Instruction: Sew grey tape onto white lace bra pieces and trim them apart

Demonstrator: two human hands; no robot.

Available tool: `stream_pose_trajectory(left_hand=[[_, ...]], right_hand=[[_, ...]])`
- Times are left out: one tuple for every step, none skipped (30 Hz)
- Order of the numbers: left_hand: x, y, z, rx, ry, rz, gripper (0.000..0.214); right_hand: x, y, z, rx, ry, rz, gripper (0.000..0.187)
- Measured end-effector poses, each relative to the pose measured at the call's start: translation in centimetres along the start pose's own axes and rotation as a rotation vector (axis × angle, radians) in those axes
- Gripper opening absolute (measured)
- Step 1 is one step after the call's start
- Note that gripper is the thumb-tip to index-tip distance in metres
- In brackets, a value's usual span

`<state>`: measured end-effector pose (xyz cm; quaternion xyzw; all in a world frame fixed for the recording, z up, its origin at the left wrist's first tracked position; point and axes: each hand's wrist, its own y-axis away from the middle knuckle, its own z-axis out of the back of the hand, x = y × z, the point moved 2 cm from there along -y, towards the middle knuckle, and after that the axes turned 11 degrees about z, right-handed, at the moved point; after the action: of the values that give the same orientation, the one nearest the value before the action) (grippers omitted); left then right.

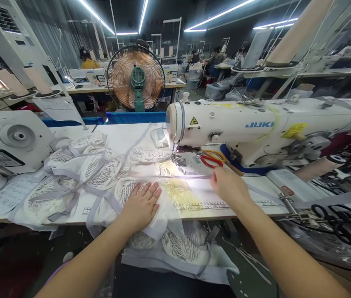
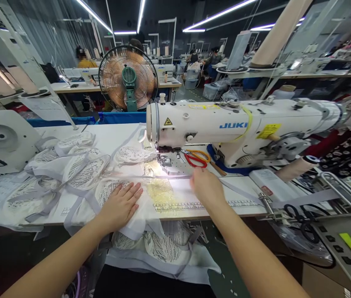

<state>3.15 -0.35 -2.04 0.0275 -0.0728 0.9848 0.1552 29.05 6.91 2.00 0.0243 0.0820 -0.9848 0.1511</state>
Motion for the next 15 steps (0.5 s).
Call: stream_pose_trajectory(left_hand=[[0.0, 0.0, 0.0, -0.004, 0.004, -0.001, 0.045], [0.1, 0.0, 0.1, -0.002, 0.008, -0.003, 0.045], [0.1, 0.0, 0.1, 0.006, 0.013, -0.006, 0.045], [0.1, 0.0, 0.0, 0.016, 0.018, -0.011, 0.045], [0.1, 0.0, 0.0, 0.027, 0.021, -0.018, 0.045], [0.2, 0.0, 0.0, 0.033, 0.021, -0.021, 0.045], [0.2, 0.1, 0.0, 0.035, 0.02, -0.023, 0.045], [0.3, 0.1, 0.0, 0.033, 0.017, -0.024, 0.045], [0.3, 0.1, 0.0, 0.03, 0.014, -0.025, 0.045], [0.3, 0.1, 0.0, 0.029, 0.01, -0.027, 0.045], [0.4, 0.2, 0.0, 0.03, 0.007, -0.029, 0.045], [0.4, 0.2, 0.0, 0.032, 0.004, -0.032, 0.045], [0.4, 0.2, 0.1, 0.033, 0.001, -0.037, 0.045], [0.4, 0.2, 0.2, 0.032, -0.002, -0.044, 0.045], [0.4, 0.3, 0.3, 0.03, -0.005, -0.054, 0.045]], right_hand=[[-1.2, 1.2, 0.4, -0.009, 0.008, -0.024, 0.013], [-2.3, 2.6, 0.9, -0.021, 0.013, -0.05, 0.012], [-3.2, 4.0, 1.3, -0.039, 0.005, -0.073, 0.011], [-3.9, 5.2, 1.9, -0.054, -0.004, -0.073, 0.011], [-4.6, 6.4, 2.4, -0.057, -0.003, -0.1, 0.013], [-5.2, 7.3, 3.0, -0.05, 0.005, -0.156, 0.016], [-5.9, 8.2, 3.6, -0.036, 0.018, -0.232, 0.019], [-6.6, 8.9, 4.1, -0.018, 0.027, -0.319, 0.022], [-7.2, 9.7, 4.4, 0.011, 0.013, -0.381, 0.023], [-7.6, 10.4, 4.5, 0.048, -0.037, -0.395, 0.023], [-7.7, 11.1, 4.3, 0.095, -0.119, -0.349, 0.022], [-7.6, 12.0, 4.0, 0.142, -0.212, -0.26, 0.02], [-7.2, 12.9, 3.4, 0.181, -0.296, -0.156, 0.017], [-6.8, 13.9, 2.7, 0.175, -0.344, -0.082, 0.016], [-6.4, 14.9, 1.9, 0.166, -0.37, -0.021, 0.017]])
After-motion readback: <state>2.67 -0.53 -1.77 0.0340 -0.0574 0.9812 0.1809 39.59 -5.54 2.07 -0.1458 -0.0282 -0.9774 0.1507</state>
